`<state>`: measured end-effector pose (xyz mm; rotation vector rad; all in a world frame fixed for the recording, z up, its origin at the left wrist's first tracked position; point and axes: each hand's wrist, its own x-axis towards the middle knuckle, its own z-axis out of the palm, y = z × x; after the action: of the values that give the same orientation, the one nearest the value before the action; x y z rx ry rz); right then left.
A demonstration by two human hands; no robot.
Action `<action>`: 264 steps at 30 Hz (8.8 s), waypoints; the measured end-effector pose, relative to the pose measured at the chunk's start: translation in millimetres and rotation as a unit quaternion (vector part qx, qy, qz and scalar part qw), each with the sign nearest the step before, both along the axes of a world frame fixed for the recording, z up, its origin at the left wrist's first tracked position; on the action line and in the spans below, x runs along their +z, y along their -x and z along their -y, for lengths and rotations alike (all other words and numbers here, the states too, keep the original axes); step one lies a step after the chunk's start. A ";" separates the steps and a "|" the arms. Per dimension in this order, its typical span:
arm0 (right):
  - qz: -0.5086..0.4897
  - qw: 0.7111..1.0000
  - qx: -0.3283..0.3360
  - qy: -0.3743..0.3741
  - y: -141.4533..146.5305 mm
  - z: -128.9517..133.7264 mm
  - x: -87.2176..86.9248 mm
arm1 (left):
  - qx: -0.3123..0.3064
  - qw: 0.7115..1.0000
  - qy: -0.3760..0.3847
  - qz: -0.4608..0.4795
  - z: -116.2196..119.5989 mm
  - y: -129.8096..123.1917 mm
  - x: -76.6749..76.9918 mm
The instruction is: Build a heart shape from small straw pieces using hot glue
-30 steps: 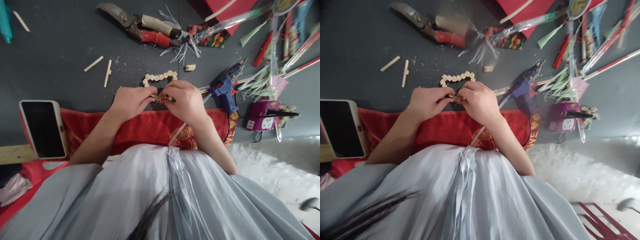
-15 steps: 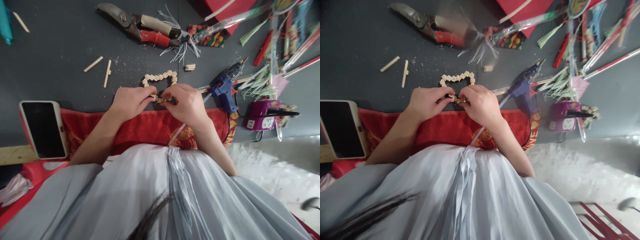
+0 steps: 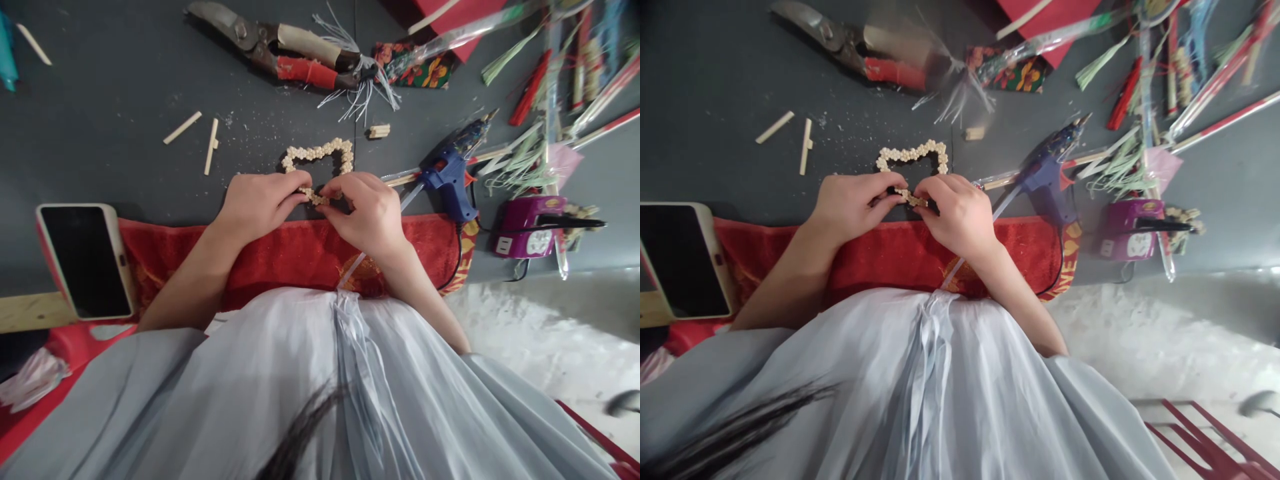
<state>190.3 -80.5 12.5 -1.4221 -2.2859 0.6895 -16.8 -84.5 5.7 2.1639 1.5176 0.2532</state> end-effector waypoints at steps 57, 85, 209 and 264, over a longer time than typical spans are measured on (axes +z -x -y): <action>-0.064 0.996 0.019 -0.055 -15.6 -0.2 -14.7 | 0.002 0.999 -0.015 0.043 -0.1 2.0 1.4; -0.060 0.996 0.037 -0.049 -13.0 -4.2 -15.7 | -0.014 0.997 -0.061 0.053 0.1 2.7 -3.9; -0.060 0.985 0.047 -0.158 -9.5 -0.4 -18.4 | -0.091 0.960 -0.261 0.048 1.6 4.8 -7.9; -0.015 0.973 0.052 -0.222 -6.8 1.6 -25.7 | -0.062 0.986 -0.151 -0.031 9.2 8.2 0.7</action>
<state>197.1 -82.1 -13.3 -1.0806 -2.3118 0.1993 -24.9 -93.7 6.3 2.5148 1.4459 0.4006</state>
